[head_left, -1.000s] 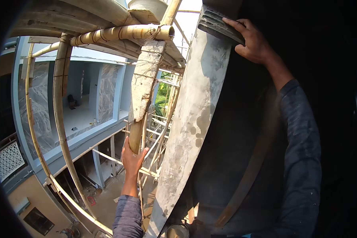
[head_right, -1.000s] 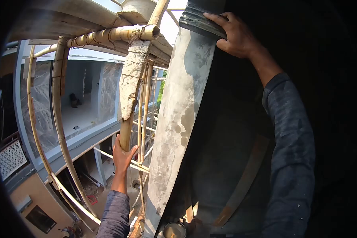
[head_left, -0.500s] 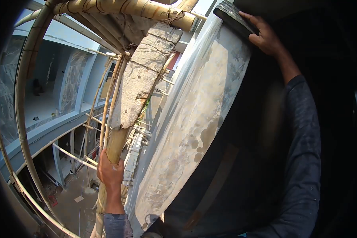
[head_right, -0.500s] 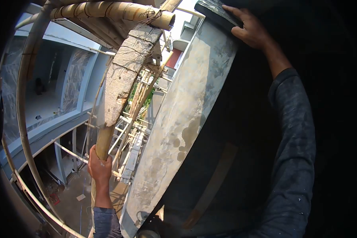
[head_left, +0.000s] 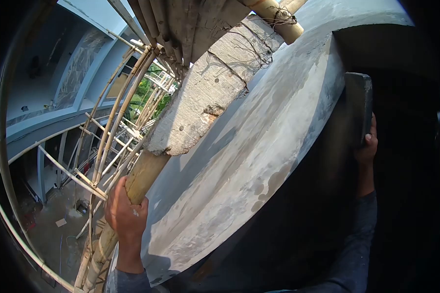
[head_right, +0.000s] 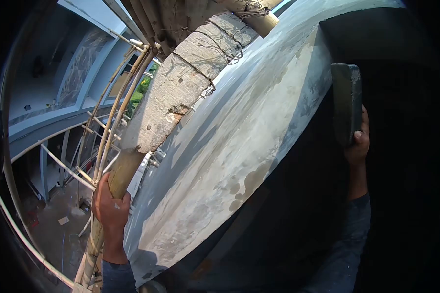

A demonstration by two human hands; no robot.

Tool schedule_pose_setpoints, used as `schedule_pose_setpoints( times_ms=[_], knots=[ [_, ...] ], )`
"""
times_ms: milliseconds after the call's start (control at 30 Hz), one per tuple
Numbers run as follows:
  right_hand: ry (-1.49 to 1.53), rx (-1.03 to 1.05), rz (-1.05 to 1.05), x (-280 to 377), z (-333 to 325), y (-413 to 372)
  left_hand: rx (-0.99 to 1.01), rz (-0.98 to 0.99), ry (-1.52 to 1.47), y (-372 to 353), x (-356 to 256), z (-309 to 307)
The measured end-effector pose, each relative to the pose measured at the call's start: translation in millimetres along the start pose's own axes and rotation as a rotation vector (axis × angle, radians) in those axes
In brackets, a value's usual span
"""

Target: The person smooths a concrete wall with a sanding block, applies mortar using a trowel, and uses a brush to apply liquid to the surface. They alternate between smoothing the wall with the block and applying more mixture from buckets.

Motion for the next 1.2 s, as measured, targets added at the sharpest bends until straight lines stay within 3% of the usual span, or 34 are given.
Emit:
schedule_pose_setpoints(
  times_ms=[100,167,200,267,300,400,467,500,633,767,833,967,1033,1100,1200],
  knots=[
    [-0.035,-0.023,-0.04,18,7,8,0.012,0.016,-0.015,-1,1,1],
    [-0.334,-0.065,-0.148,41,13,16,0.018,0.014,-0.001,0,1,1],
    [-0.504,-0.114,-0.299,56,16,21,0.021,0.009,-0.007,0,2,1],
    [-0.948,-0.098,-0.446,105,66,31,0.01,0.031,-0.019,-1,2,1],
    [-1.11,-0.093,-0.395,121,75,38,0.014,0.025,-0.021,-1,2,1],
    [-1.558,-0.15,-0.703,171,103,73,0.016,0.029,-0.03,0,1,1],
    [-1.712,-0.125,-0.605,193,115,108,0.007,0.02,-0.024,0,2,1],
    [-1.717,-0.121,-0.601,196,123,116,0.012,0.021,-0.029,0,1,1],
    [-1.929,-0.071,-0.071,186,179,140,-0.017,0.045,-0.017,0,3,1],
    [-1.939,0.051,-0.241,166,176,167,-0.006,0.037,-0.034,0,4,2],
    [-1.966,0.033,0.079,157,191,166,-0.007,0.04,-0.038,1,3,1],
    [-1.866,0.124,0.113,149,202,158,-0.029,0.046,-0.018,1,2,1],
    [-1.675,0.468,0.227,119,191,183,-0.029,0.047,-0.022,0,0,1],
    [-1.59,0.396,0.198,121,187,187,-0.047,0.05,0.007,1,-1,-1],
    [-1.719,0.202,0.059,133,178,194,-0.004,0.003,-0.009,1,1,0]
  ],
)
Point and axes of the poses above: each hand's wrist, its own y-axis towards the middle knuckle, its own z-axis out of the palm, x = y × z, the point moved 5 cm from there along y, towards the middle knuckle, and after that the axes turned 5 degrees about z, right-handed, at the moved point
